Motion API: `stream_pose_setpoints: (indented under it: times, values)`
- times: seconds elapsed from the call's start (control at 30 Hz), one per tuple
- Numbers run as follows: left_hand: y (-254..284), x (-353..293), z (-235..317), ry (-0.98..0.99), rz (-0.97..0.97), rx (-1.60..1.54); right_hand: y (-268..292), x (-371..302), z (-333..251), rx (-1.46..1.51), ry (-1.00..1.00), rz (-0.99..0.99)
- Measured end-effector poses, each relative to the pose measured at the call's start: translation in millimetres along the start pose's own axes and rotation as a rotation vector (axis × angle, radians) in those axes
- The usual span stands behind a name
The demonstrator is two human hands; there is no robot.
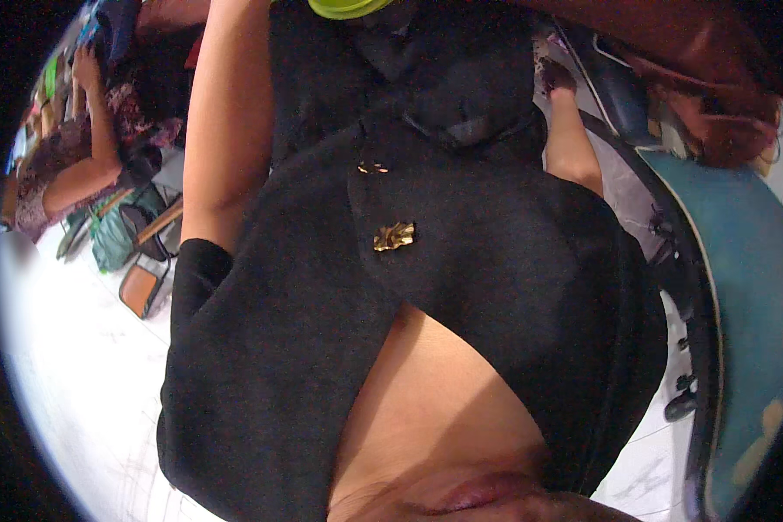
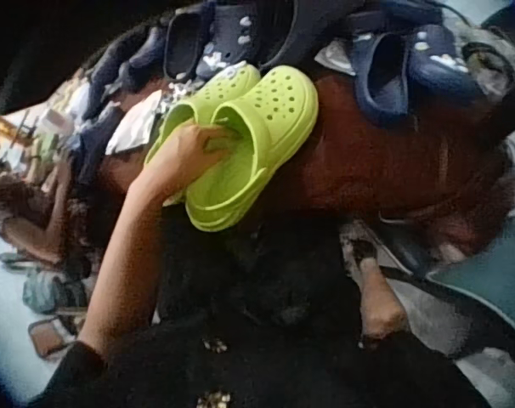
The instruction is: Attaching decorative charms to the holes of rubber clogs.
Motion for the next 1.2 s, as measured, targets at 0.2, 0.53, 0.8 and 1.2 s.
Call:
stream_pose_setpoints:
  times: [0.2,0.53,0.8,1.2]
  values:
    - [10.1,-13.4,13.9,-0.111,0.034,0.063,39.5,-1.1,-2.5,0.01,0.106,0.373]
    - [61.1,-65.9,2.7,-0.165,0.264,0.073,-53.4,-128.5,-60.3,-0.257,0.195,0.31]
    - [61.8,-123.2,-44.0,-0.102,0.487,-0.073,-126.4,-210.9,-116.7,-0.336,0.4,0.23]
    - [25.5,-175.8,-91.6,0.112,0.566,-0.142,-207.4,-307.1,-199.7,-0.291,0.663,0.173]
Point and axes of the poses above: each hand's wrist, its own x-axis towards the middle knuckle, its own y-axis out of the back of the hand, z = x × y, the point moved 7 cm from there along x, towards the middle knuckle, and after that the axes turned 6 degrees about x, right-handed, at the moved point
